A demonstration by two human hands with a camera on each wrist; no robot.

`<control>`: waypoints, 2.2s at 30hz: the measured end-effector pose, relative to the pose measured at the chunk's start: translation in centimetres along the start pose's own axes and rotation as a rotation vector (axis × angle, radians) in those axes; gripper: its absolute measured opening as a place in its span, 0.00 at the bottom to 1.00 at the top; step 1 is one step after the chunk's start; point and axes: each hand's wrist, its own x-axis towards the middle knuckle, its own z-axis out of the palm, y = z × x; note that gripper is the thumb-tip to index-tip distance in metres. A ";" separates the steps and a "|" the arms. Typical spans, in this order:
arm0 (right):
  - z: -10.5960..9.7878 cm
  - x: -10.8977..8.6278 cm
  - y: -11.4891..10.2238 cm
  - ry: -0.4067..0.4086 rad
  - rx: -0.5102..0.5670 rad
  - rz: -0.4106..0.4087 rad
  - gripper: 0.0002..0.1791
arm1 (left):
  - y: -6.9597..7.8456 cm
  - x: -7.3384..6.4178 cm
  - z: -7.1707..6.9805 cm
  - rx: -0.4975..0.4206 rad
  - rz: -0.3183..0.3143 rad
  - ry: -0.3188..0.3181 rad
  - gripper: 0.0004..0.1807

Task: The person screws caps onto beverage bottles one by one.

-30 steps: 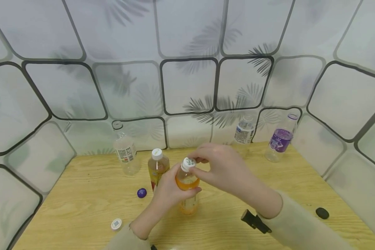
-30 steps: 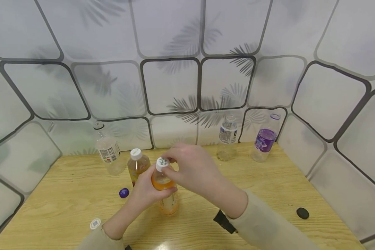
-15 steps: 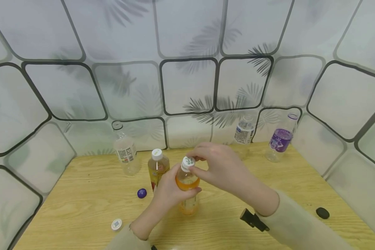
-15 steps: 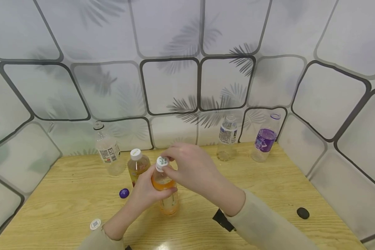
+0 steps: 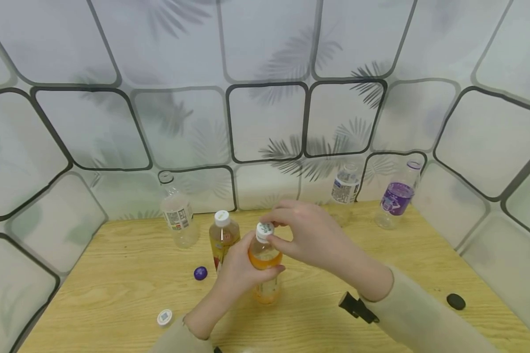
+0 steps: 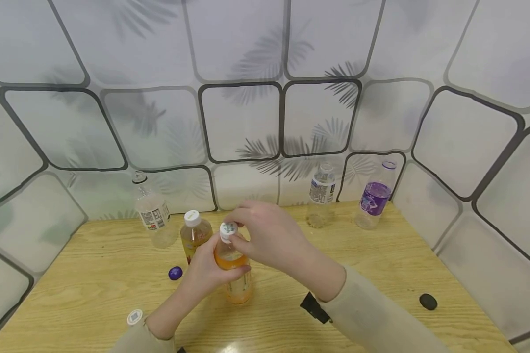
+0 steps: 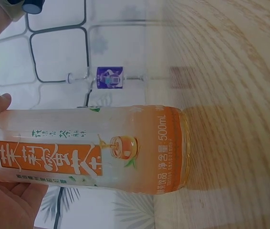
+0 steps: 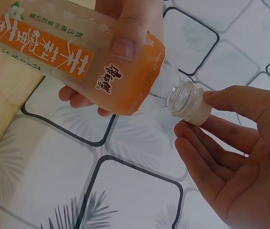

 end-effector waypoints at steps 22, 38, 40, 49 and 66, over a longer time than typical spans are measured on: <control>0.4 0.3 0.8 -0.013 0.141 0.046 0.17 | -0.2 0.0 0.1 -0.002 -0.006 0.001 0.39; 1.4 0.1 1.6 0.041 0.307 -0.031 0.13 | -0.2 0.0 0.2 0.016 0.018 -0.001 0.40; 1.5 0.2 1.5 0.059 0.297 -0.007 0.13 | -0.2 0.0 0.2 0.018 0.015 0.002 0.40; 2.3 0.1 0.9 0.140 0.258 0.069 0.17 | -0.2 0.0 0.2 0.029 0.002 0.013 0.35; 2.9 -0.2 2.4 0.086 0.481 -0.017 0.17 | -0.2 0.0 0.2 0.006 0.014 0.007 0.40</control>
